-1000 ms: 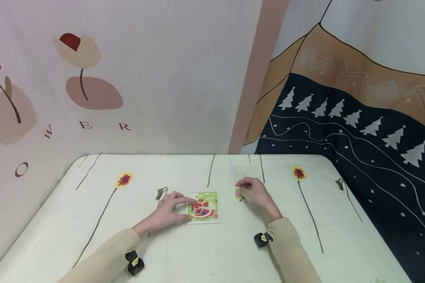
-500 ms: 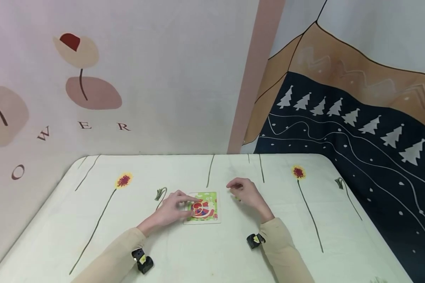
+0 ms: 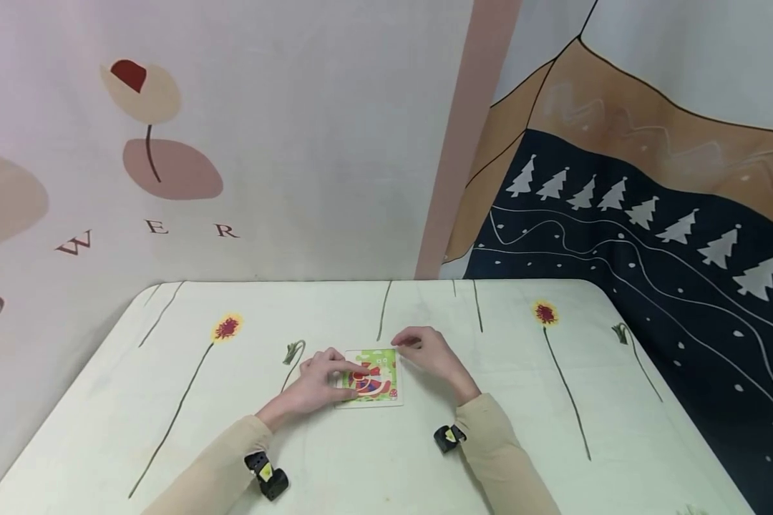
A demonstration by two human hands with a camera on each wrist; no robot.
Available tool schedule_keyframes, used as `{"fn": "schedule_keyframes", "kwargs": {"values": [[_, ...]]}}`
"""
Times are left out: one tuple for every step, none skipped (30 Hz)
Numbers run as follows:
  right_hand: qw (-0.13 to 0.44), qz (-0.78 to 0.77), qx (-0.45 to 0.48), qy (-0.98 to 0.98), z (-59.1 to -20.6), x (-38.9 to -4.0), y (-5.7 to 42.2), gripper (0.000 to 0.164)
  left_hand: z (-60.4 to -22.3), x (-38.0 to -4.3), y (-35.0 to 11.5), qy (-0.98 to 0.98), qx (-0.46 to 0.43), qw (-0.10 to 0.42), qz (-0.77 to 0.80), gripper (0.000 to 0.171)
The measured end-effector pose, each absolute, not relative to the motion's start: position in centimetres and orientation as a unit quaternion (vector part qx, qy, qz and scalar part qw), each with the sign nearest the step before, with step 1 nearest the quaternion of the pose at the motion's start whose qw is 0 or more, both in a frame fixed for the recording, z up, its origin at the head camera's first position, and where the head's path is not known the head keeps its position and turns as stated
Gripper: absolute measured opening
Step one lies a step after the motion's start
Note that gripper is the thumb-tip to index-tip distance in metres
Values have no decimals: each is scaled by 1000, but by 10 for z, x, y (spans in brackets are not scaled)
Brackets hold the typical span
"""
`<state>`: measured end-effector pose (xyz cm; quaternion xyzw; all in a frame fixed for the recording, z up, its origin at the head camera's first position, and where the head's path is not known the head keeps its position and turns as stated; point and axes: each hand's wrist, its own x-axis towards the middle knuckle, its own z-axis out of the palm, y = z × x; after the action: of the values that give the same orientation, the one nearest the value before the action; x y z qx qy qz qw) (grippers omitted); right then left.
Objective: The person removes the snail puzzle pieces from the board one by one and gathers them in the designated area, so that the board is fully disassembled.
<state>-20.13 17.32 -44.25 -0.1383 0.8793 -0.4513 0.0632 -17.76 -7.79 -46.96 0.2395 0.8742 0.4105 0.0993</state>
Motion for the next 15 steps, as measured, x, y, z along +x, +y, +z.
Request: {"fn": "schedule_keyframes", "kwargs": {"values": [[65, -450, -144, 879, -443, -201, 171, 14, -470, -177, -78, 875, 240, 98, 410, 32], [68, -449, -149, 878, -443, -201, 170, 14, -470, -177, -78, 875, 239, 98, 410, 32], [71, -449, -153, 878, -442, -202, 168, 15, -469, -177, -77, 874, 239, 97, 411, 32], [75, -448, -158, 877, -442, -202, 166, 15, -469, -176, -77, 875, 238, 97, 411, 32], [77, -447, -163, 876, -442, -202, 164, 16, -468, -176, -77, 875, 237, 96, 411, 32], [79, -445, -170, 876, -442, -203, 163, 16, -467, -175, -77, 875, 237, 96, 412, 32], [81, -444, -175, 875, -442, -203, 161, 16, -467, -175, -77, 875, 236, 96, 412, 32], [83, -443, -181, 874, -442, -204, 159, 17, -467, -175, -77, 875, 236, 95, 411, 32], [86, -442, -185, 874, -442, -204, 157, 17, -466, -175, -77, 876, 236, 95, 411, 33], [88, -441, -189, 873, -441, -205, 155, 17, -466, -174, -77, 876, 235, 95, 410, 32], [90, -441, -196, 871, -441, -205, 153, 17, -466, -174, -77, 877, 234, 95, 410, 32], [92, -441, -199, 870, -441, -205, 151, 17, -467, -175, -77, 877, 233, 96, 409, 32], [96, -441, -201, 869, -440, -205, 150, 17, -467, -175, -77, 877, 232, 96, 409, 32], [98, -441, -205, 868, -440, -206, 148, 17, -467, -175, -77, 877, 231, 97, 409, 32], [101, -441, -207, 867, -440, -206, 147, 17, -467, -175, -77, 878, 230, 98, 409, 32]]}}
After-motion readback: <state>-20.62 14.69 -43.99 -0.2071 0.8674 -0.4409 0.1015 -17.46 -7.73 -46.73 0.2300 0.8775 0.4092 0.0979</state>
